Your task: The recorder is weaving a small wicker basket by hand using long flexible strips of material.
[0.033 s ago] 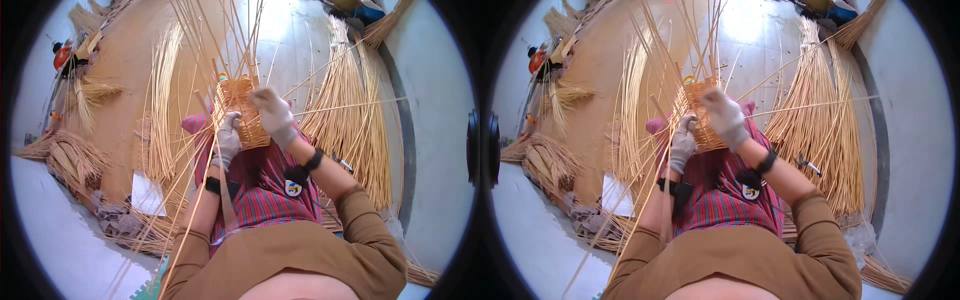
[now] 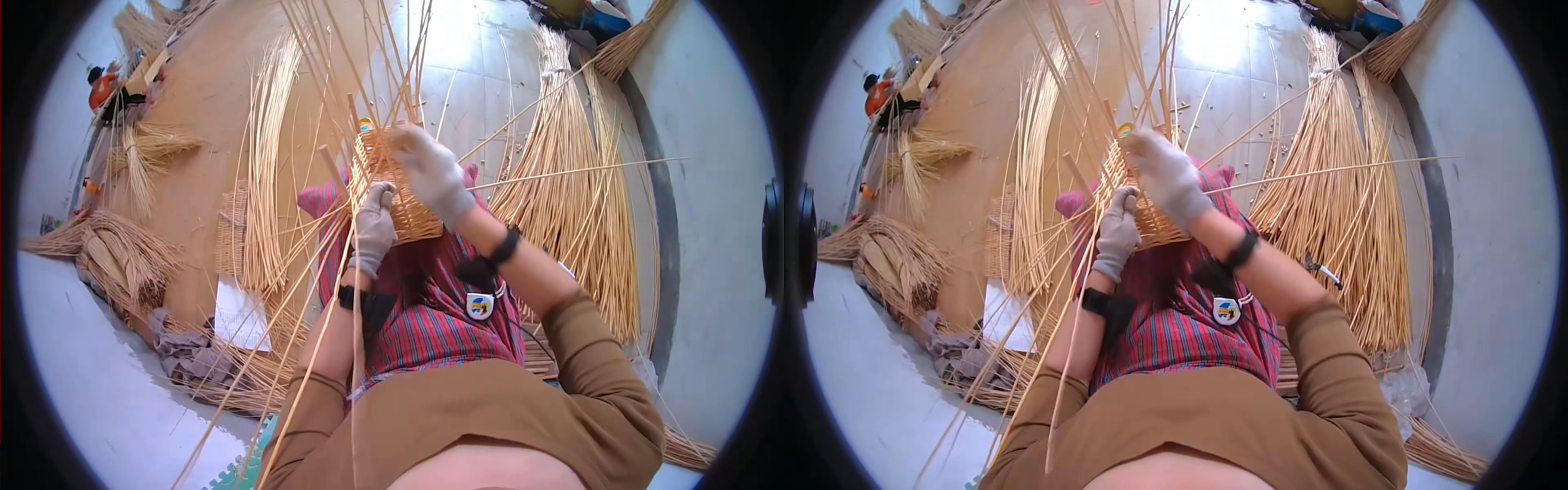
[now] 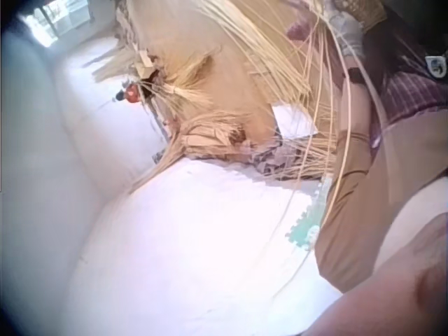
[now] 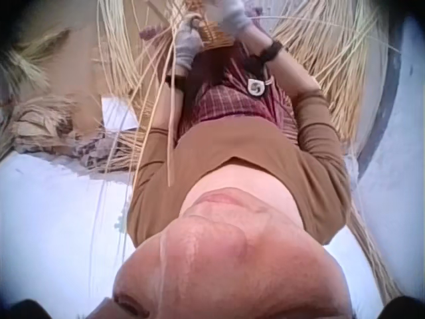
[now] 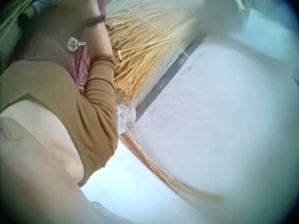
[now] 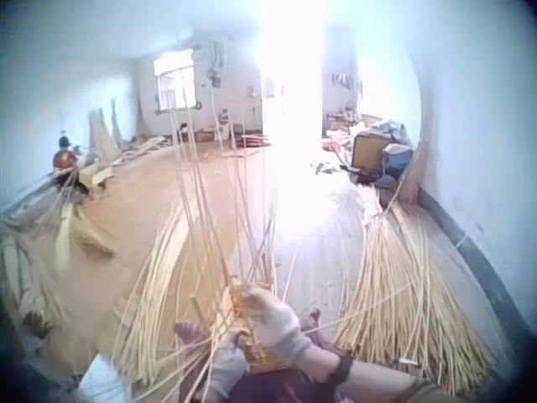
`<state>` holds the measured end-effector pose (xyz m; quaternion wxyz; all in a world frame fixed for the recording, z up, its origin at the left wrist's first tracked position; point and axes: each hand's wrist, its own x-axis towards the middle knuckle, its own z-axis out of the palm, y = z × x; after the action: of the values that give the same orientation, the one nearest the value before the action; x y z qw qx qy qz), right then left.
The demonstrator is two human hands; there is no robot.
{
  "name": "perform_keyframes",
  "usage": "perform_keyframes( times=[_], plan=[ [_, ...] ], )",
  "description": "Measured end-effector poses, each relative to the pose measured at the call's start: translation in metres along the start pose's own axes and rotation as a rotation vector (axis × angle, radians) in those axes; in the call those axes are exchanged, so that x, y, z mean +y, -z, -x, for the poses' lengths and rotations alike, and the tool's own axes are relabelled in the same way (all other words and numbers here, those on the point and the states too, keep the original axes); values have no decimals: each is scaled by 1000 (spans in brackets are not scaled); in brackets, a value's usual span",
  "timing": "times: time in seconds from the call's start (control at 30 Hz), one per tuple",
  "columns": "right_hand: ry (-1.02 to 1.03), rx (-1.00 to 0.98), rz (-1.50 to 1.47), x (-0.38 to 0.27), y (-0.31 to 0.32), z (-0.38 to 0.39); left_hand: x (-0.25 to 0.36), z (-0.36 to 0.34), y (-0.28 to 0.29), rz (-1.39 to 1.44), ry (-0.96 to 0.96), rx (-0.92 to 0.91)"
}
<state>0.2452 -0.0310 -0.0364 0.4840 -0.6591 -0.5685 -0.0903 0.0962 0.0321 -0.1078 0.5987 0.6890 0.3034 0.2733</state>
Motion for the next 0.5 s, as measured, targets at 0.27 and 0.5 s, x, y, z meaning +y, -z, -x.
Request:
perform_keyframes(
  times=[0.27,0.5],
  plan=[
    [-485,401,-596,-21,14,45,34,2,2,-36,320,-117],
    [-589,418,-673,-16,29,78,-1,-11,-3,-277,-16,-30]
  ],
)
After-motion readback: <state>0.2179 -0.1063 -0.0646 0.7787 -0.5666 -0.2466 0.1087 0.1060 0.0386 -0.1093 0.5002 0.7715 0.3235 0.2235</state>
